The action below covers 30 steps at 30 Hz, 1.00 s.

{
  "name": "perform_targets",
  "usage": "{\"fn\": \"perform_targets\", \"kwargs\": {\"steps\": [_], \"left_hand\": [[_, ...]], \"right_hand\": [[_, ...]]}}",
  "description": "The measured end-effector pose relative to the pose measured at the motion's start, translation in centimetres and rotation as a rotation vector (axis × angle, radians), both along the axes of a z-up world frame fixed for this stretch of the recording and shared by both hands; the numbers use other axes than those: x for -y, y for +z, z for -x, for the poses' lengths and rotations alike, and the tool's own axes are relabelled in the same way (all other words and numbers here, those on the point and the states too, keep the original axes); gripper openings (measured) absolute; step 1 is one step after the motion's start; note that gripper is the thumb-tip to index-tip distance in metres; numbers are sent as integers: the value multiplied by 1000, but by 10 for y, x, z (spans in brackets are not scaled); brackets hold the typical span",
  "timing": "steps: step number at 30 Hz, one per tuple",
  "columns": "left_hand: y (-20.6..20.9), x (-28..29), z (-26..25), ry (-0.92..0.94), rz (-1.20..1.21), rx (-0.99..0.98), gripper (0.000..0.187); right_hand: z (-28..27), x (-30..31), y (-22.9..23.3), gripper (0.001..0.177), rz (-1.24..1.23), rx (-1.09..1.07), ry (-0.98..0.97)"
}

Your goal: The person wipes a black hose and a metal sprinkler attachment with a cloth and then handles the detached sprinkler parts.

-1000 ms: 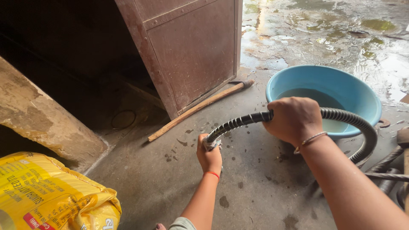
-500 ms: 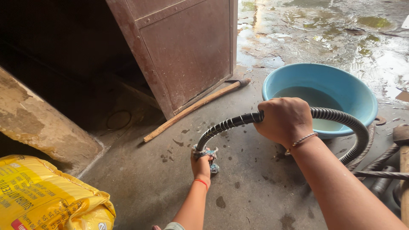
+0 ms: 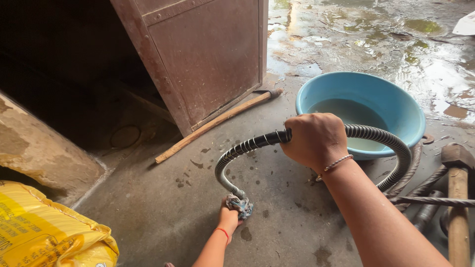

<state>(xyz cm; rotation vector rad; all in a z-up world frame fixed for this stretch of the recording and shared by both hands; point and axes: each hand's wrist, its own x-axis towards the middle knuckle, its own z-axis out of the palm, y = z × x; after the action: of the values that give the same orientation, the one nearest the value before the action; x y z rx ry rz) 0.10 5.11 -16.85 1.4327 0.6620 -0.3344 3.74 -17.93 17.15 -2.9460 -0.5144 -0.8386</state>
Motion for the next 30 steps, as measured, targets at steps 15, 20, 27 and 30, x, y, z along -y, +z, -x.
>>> {"fn": "perform_targets", "kwargs": {"steps": [15,20,27,30], "left_hand": [[105,-6,-58,432,369,744,18],[193,13,-56,238,48,1024,24],[264,58,-31,-38,-778,1296,23],[267,53,-29,-3,-884,1465,24]], "right_hand": [[-4,5,0,16,37,21,-49],[-5,4,-1,15,28,17,-63],[-5,4,-2,17,15,57,-44],[-5,7,0,13,-5,103,-13]]}}
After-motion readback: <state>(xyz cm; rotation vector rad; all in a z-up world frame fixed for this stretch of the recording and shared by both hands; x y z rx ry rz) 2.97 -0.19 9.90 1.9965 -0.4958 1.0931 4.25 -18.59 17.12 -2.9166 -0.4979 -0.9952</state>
